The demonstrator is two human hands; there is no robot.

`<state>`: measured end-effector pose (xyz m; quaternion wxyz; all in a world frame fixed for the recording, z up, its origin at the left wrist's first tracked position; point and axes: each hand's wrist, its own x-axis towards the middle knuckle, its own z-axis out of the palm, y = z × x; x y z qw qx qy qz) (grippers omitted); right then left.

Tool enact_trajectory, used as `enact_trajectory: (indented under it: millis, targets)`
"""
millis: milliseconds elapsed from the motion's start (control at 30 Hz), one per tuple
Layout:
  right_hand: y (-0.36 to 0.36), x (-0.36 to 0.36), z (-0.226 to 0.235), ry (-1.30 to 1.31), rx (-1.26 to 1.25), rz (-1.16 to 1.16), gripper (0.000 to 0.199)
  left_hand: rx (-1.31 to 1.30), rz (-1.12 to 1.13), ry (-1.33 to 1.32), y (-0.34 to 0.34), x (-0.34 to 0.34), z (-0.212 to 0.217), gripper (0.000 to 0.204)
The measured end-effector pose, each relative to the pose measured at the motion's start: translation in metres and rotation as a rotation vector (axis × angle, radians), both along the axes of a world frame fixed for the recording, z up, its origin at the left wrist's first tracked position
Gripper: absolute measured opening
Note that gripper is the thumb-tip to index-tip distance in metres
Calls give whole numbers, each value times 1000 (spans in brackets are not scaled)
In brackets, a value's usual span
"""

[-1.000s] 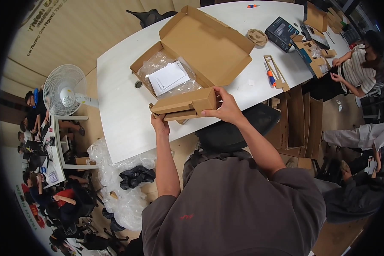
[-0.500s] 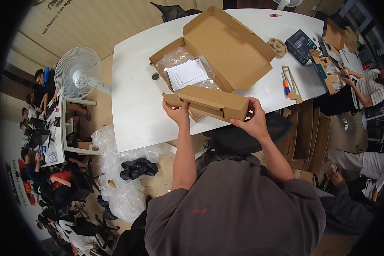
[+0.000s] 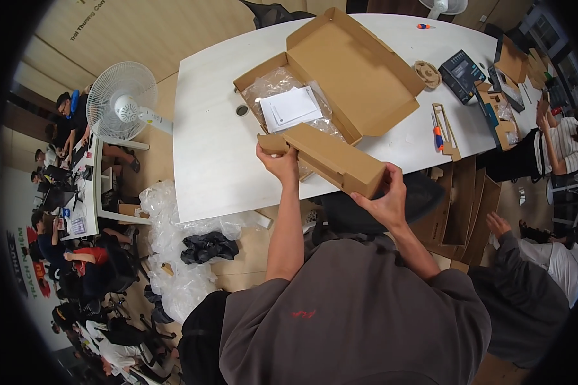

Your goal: The recorder is assembling and folding cardboard box inserts and organizing them into larger shipping boxes in an office environment.

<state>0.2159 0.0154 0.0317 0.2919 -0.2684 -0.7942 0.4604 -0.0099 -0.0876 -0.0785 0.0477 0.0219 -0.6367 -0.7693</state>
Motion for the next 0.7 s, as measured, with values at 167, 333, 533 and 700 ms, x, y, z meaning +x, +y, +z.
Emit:
enact_trajectory:
  millis: [167, 333, 533, 700]
  targets:
    - [46, 38, -23, 331, -380, 176, 80, 79, -87, -4, -4, 36, 47, 94]
    - [99, 63, -100, 559, -1175, 320, 97, 135, -473, 751, 5, 90, 98, 104]
    - [107, 42, -146, 748, -1329, 522, 94, 131, -554, 1016, 9, 99, 121, 105]
    - [113, 26, -162, 733, -1410, 549, 88, -16, -645, 1111, 10, 92, 136, 88]
